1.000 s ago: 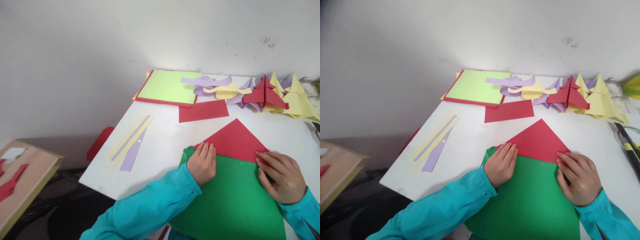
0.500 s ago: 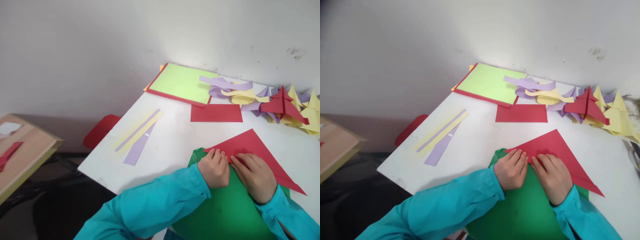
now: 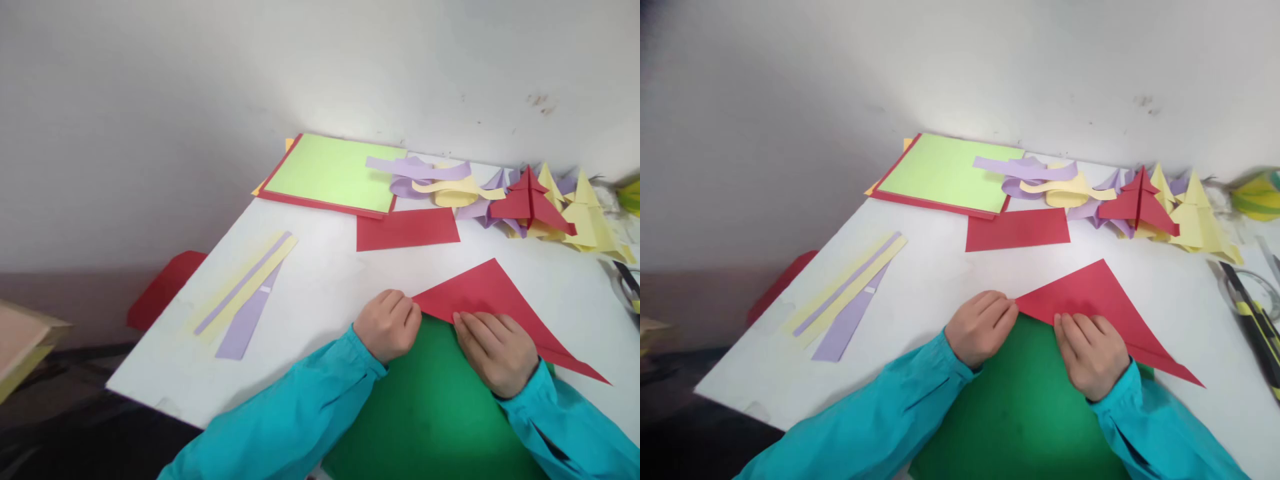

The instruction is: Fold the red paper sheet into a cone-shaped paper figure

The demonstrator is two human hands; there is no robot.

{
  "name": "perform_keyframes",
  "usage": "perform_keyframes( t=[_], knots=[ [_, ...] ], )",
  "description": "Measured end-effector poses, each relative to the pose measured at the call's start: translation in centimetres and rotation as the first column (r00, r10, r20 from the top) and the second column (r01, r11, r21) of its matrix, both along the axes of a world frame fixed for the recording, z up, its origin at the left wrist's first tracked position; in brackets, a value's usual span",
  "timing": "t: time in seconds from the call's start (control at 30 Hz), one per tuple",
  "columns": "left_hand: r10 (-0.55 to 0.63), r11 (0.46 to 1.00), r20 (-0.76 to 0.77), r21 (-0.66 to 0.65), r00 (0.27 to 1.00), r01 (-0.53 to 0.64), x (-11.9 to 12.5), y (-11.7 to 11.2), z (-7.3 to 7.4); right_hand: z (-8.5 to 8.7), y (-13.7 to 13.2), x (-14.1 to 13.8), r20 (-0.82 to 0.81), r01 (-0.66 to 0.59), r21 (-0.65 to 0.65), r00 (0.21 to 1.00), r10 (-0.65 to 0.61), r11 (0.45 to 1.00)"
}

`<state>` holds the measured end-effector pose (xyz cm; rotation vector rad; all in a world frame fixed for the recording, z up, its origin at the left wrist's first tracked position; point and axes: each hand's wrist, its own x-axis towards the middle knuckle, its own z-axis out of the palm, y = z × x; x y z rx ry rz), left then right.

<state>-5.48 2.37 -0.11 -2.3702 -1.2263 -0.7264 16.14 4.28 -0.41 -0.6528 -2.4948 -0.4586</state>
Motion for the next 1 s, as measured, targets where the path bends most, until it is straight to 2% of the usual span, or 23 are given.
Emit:
perform_keyframes(
  t=[0.37,0.5,0.6,0.67,0.73,0.8,0.83,0.9,1.0],
  knots=[
    [-0.087,0.995,-0.119,-0.053,0.989,0.081,-1.1,1.0,0.8,-0.3,0.1,-0.6,-0.06,0.029,-0.067,0.998,-0.033,0.997],
    [-0.031,0.999,-0.145,-0.032,0.989,0.027,-2.4,1.5,1.7,-0.7,0.0,-0.8,-0.095,0.06,-0.095,0.993,-0.069,0.994],
    [0.025,1.0,-0.108,-0.007,0.994,-0.026,-2.5,1.3,2.1,-0.7,-0.1,-0.9,-0.079,0.056,-0.108,0.995,-0.064,0.993],
    [0.023,1.0,-0.064,-0.014,0.998,-0.024,-1.6,0.6,1.8,-0.6,-0.1,-0.9,-0.066,0.049,-0.118,0.996,-0.057,0.992],
    [-0.046,0.998,-0.017,-0.037,0.999,0.045,0.1,-0.6,1.0,-0.4,-0.2,-1.0,-0.054,0.027,-0.13,0.998,-0.035,0.991],
    [-0.155,0.976,0.03,-0.152,0.987,0.158,1.9,-1.9,0.0,-0.3,-0.3,-1.0,-0.037,-0.005,-0.143,0.999,0.0,0.99],
    [-0.165,0.966,0.017,-0.201,0.986,0.165,2.7,-2.5,-0.4,-0.3,-0.4,-1.0,-0.027,-0.017,-0.153,1.0,0.013,0.988],
    [-0.096,0.96,-0.011,-0.266,0.995,0.089,4.0,-3.6,-1.0,-0.3,-0.7,-0.9,-0.011,-0.008,-0.179,1.0,0.006,0.984],
    [-0.009,0.948,-0.064,-0.317,0.998,-0.012,4.8,-4.9,-1.4,-0.2,-1.2,-0.9,0.033,0.077,-0.225,0.997,-0.072,0.971]
  ],
)
